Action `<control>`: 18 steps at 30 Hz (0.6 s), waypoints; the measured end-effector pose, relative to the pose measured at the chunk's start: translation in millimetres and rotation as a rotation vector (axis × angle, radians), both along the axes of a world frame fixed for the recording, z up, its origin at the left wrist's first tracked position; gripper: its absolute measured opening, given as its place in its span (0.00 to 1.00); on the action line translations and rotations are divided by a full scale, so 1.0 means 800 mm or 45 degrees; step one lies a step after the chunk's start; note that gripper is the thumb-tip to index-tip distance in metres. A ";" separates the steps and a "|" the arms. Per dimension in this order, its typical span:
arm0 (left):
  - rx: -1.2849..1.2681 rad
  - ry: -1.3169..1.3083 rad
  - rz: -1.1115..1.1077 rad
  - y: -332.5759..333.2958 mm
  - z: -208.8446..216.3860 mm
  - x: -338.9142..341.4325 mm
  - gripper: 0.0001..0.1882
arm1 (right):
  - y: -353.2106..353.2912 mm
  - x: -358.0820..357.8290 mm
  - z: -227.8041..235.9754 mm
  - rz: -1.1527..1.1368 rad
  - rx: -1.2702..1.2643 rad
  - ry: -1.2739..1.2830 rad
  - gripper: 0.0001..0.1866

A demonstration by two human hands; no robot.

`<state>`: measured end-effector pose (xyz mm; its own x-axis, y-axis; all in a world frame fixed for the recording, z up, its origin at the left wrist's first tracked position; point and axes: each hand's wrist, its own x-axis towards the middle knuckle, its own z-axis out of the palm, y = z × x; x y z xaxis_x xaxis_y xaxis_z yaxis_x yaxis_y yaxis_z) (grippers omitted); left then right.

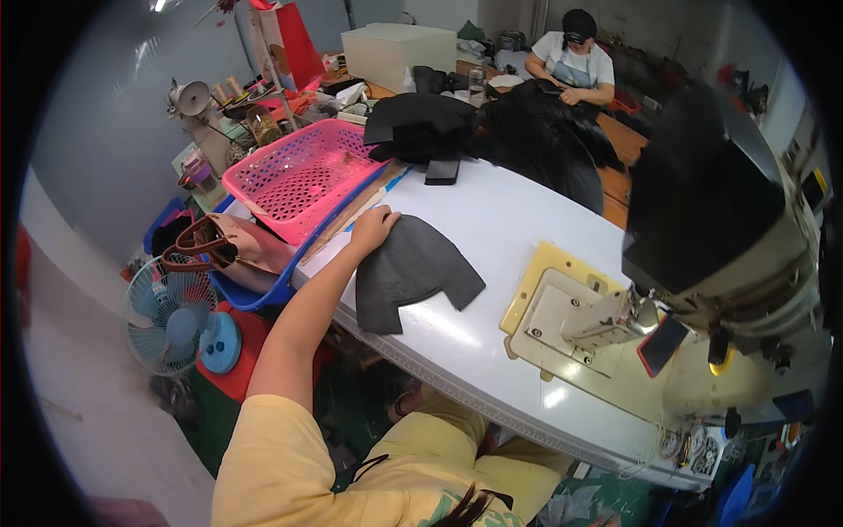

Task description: The person handles black fabric pieces, folding and aligning them on a work table. They use a small yellow tool to press or mark the fabric edges and then place the prepared pieces into a pink basket. The person repeats this process for multiple fabric units.

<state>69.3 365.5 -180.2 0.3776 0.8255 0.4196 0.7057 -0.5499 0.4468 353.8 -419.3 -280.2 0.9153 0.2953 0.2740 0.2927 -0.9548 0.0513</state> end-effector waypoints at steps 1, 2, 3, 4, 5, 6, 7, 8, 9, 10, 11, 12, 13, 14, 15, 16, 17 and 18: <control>0.009 0.049 0.039 -0.002 0.003 -0.023 0.18 | 0.019 0.012 0.016 0.064 0.078 -0.074 0.16; 0.021 0.092 0.047 -0.002 0.009 -0.028 0.18 | 0.033 0.020 0.032 0.099 0.161 -0.155 0.16; 0.011 0.156 0.076 -0.005 0.021 -0.028 0.16 | 0.046 0.024 0.046 0.167 0.211 -0.278 0.16; 0.177 0.072 0.052 0.002 0.026 -0.026 0.16 | 0.061 0.027 0.060 0.234 0.258 -0.401 0.16; 0.347 -0.009 0.026 0.011 0.033 -0.023 0.15 | 0.077 0.026 0.072 0.102 0.389 -0.260 0.13; 0.509 -0.086 0.010 0.016 0.038 -0.024 0.16 | 0.099 0.025 0.084 0.165 0.470 -0.245 0.12; 0.523 0.007 0.003 0.030 0.050 -0.022 0.21 | 0.122 0.022 0.095 0.227 0.550 -0.230 0.11; 0.597 0.036 0.041 0.037 0.066 -0.012 0.23 | 0.144 0.018 0.108 0.285 0.621 -0.218 0.10; 0.673 0.064 0.072 0.041 0.085 0.008 0.26 | 0.168 0.010 0.116 0.358 0.611 -0.224 0.09; 0.755 0.094 0.105 0.050 0.100 0.022 0.28 | 0.195 0.001 0.121 0.432 0.607 -0.228 0.09; 0.838 0.173 0.145 0.065 0.106 0.032 0.28 | 0.219 -0.009 0.127 0.504 0.604 -0.237 0.08; 0.923 0.256 0.208 0.080 0.112 0.032 0.29 | 0.245 -0.021 0.138 0.613 0.584 -0.154 0.08; 1.007 0.333 0.272 0.097 0.117 0.034 0.29 | 0.265 -0.032 0.146 0.719 0.560 -0.077 0.07; 1.015 0.366 0.343 0.118 0.117 0.035 0.26 | 0.277 -0.042 0.143 0.790 0.632 -0.027 0.07; 1.022 0.401 0.412 0.139 0.114 0.031 0.24 | 0.284 -0.049 0.138 0.860 0.702 0.027 0.07; 1.027 0.437 0.483 0.160 0.113 0.022 0.21 | 0.289 -0.051 0.138 0.832 0.692 0.124 0.07; 0.902 0.461 0.355 0.174 0.114 0.010 0.14 | 0.291 -0.053 0.140 0.801 0.675 0.230 0.07; 0.830 0.386 0.290 0.170 0.124 0.012 0.12 | 0.288 -0.055 0.141 0.750 0.652 0.338 0.07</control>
<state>79.2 501.9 -81.3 0.4039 0.5172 0.7546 0.8739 -0.4620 -0.1511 309.9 -189.1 -167.4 0.7026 0.6446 0.3014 0.6940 -0.5274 -0.4901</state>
